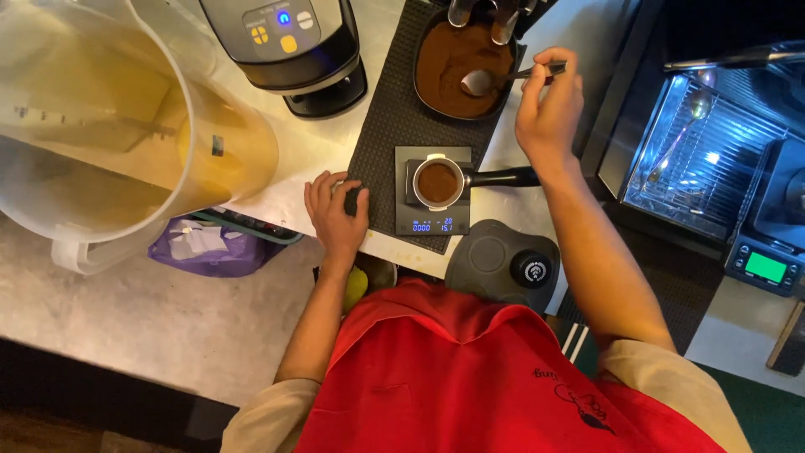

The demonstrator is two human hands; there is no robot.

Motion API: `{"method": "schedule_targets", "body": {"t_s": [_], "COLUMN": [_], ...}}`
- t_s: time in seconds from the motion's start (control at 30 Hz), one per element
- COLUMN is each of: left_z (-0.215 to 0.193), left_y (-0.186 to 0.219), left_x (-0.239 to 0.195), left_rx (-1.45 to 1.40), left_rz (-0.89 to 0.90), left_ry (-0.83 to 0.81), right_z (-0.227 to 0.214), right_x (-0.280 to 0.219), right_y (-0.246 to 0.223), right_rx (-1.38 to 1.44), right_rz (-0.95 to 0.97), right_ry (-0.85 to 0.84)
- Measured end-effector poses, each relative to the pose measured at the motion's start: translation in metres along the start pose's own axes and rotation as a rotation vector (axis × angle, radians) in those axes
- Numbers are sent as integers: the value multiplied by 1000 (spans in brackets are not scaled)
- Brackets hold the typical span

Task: Preparing an espresso shot by grinding coffee, weighing the dose, tamping, and operating the espresso machine.

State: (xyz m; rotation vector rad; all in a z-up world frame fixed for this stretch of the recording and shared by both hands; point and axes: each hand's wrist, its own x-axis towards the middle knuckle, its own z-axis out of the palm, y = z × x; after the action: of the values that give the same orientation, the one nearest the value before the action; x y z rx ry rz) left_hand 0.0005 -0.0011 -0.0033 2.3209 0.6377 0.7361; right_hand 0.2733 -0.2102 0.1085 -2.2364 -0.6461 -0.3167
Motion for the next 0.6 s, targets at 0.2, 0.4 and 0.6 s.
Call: {"method": "schedule_targets", "body": {"t_s": [0.2, 0.4, 0.6], "left_z": [-1, 0, 0], "left_y": [0, 0, 0], "left_x": [0, 0, 0], "left_rx": [17, 22, 14], "left_rz": [4, -8, 2], "left_ry": [3, -11, 1], "right_z": [34, -7, -73], "right_x": [3, 0, -44], "right_y": [22, 14, -39], "right_rx": [296, 507, 476], "right_rz": [351, 406, 109], "right_ry": [4, 3, -57]}}
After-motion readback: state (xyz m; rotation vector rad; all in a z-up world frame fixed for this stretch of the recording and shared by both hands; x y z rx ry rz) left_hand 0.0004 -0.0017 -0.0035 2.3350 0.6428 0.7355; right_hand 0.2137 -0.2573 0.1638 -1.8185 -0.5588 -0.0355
